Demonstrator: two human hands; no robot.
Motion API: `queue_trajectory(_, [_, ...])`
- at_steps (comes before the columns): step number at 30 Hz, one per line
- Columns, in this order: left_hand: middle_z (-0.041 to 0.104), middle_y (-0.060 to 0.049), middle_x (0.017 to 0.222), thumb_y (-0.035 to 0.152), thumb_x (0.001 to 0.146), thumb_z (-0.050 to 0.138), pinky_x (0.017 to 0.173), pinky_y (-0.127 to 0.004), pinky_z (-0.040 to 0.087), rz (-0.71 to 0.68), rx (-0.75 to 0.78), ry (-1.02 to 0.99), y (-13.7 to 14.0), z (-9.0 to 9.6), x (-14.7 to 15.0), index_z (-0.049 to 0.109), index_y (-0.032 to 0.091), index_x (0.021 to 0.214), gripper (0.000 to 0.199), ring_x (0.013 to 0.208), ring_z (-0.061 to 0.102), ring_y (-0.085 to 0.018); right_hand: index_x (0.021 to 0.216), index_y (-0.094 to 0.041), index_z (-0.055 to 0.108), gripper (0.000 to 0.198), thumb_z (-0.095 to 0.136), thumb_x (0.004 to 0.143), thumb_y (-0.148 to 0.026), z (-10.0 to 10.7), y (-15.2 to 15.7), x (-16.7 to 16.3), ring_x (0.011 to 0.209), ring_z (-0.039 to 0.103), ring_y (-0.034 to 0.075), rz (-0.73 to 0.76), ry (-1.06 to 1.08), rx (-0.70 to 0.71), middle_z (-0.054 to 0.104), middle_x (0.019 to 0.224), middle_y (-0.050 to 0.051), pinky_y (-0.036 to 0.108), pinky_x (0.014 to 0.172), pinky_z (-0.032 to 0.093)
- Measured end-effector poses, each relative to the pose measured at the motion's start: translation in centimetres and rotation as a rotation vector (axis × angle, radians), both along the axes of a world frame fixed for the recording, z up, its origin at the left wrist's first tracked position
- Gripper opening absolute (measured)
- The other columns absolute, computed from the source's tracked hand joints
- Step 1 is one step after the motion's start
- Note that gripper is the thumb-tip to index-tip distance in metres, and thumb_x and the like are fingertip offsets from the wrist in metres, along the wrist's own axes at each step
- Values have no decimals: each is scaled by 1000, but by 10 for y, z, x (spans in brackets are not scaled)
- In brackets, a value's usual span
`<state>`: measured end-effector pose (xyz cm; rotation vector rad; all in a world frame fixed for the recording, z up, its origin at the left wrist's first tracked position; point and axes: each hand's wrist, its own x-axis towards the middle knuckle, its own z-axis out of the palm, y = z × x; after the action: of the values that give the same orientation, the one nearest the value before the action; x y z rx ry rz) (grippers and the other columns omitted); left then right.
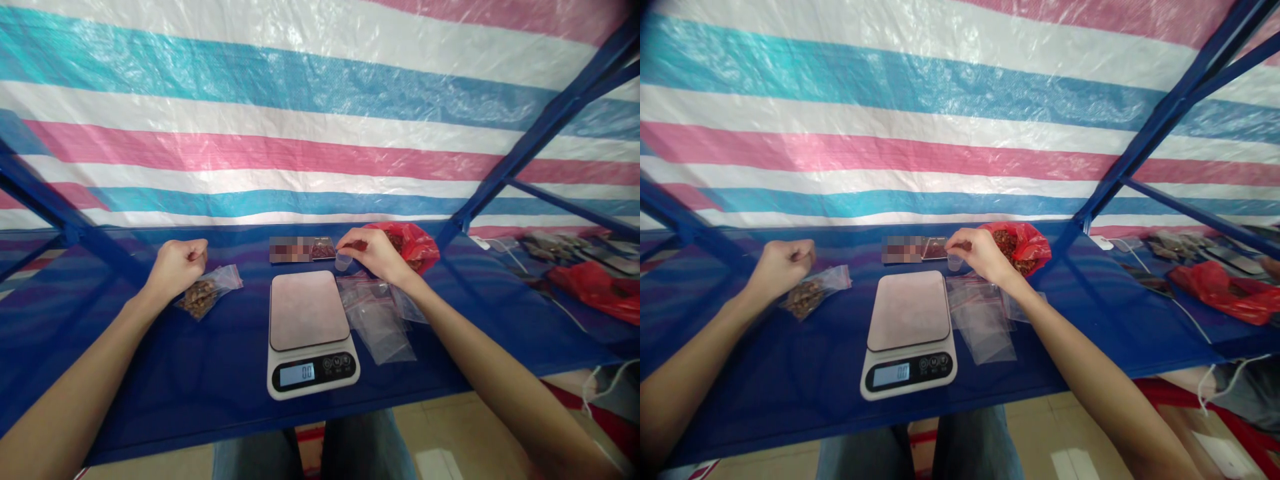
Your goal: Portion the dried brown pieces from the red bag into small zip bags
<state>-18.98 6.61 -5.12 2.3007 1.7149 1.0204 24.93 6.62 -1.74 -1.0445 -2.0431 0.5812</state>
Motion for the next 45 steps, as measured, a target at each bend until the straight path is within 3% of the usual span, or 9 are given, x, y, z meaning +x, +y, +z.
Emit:
queue_trajectory(9, [35, 4, 55, 17, 66, 47, 58, -28, 26, -41, 37, -18, 0, -1, -1, 27, 24, 60, 22, 57, 33, -10, 84, -19, 81, 14, 80, 86, -33, -15, 6, 1, 76, 73, 21, -32, 91, -57, 81, 84, 6, 34, 72, 57])
queue_trajectory(19, [28, 4, 56, 19, 68, 46, 57, -28, 23, -40, 59, -4, 0, 1, 2, 25, 24, 60, 23, 56, 29, -10, 84, -19, 80, 22, 81, 84, -41, -12, 6, 4, 79, 76, 23, -32, 128, -81, 83, 86, 7, 36, 75, 60])
queue_trajectory(25, [33, 4, 54, 19, 66, 46, 57, -27, 25, -47, 44, -17, 0, 1, 3, 26, 24, 59, 22, 56, 32, -10, 85, -19, 80, 25, 78, 88, -44, -12, 4, 0, 76, 74, 22, -21, 140, -114, 82, 85, 6, 37, 76, 60])
queue_trajectory(29, [30, 4, 55, 19, 66, 47, 56, -27, 24, -34, 42, -31, -1, 1, 3, 25, 24, 59, 23, 56, 30, -10, 86, -19, 81, 25, 72, 93, -42, 0, 2, 5, 81, 75, 22, -77, 101, -15, 83, 88, 7, 36, 78, 60])
queue_trajectory(33, [32, 4, 56, 19, 65, 47, 56, -27, 25, -23, 33, -43, -2, 2, 4, 24, 24, 60, 24, 57, 32, -11, 93, -17, 80, 14, 70, 91, -27, 20, 4, 48, 77, 74, 21, -300, 55, 124, 82, 88, 8, 35, 76, 60])
queue_trajectory(37, [35, 4, 55, 18, 66, 47, 57, -27, 27, -9, 10, -47, -2, 3, 4, 26, 23, 59, 23, 57, 33, -11, 86, -16, 80, 12, 71, 79, -12, 20, 11, 102, 64, 72, 22, -330, -212, -171, 79, 75, 7, 33, 62, 57])
queue_trajectory(40, [35, 3, 54, 18, 66, 48, 56, -27, 27, 0, -9, -46, -2, 5, 6, 27, 23, 58, 23, 57, 33, -11, 94, -19, 82, 28, 81, 69, -8, 4, 14, 116, 77, 77, 26, -287, -441, -154, 84, 90, 7, 34, 70, 59])
queue_trajectory(45, [36, 3, 54, 18, 67, 48, 56, -26, 28, 6, -18, -45, -4, 7, 7, 27, 23, 57, 24, 56, 34, -11, 106, -19, 81, 45, 73, 67, 3, -12, 12, 105, 91, 79, 28, -227, -642, -57, 83, 108, 12, 31, 79, 58])
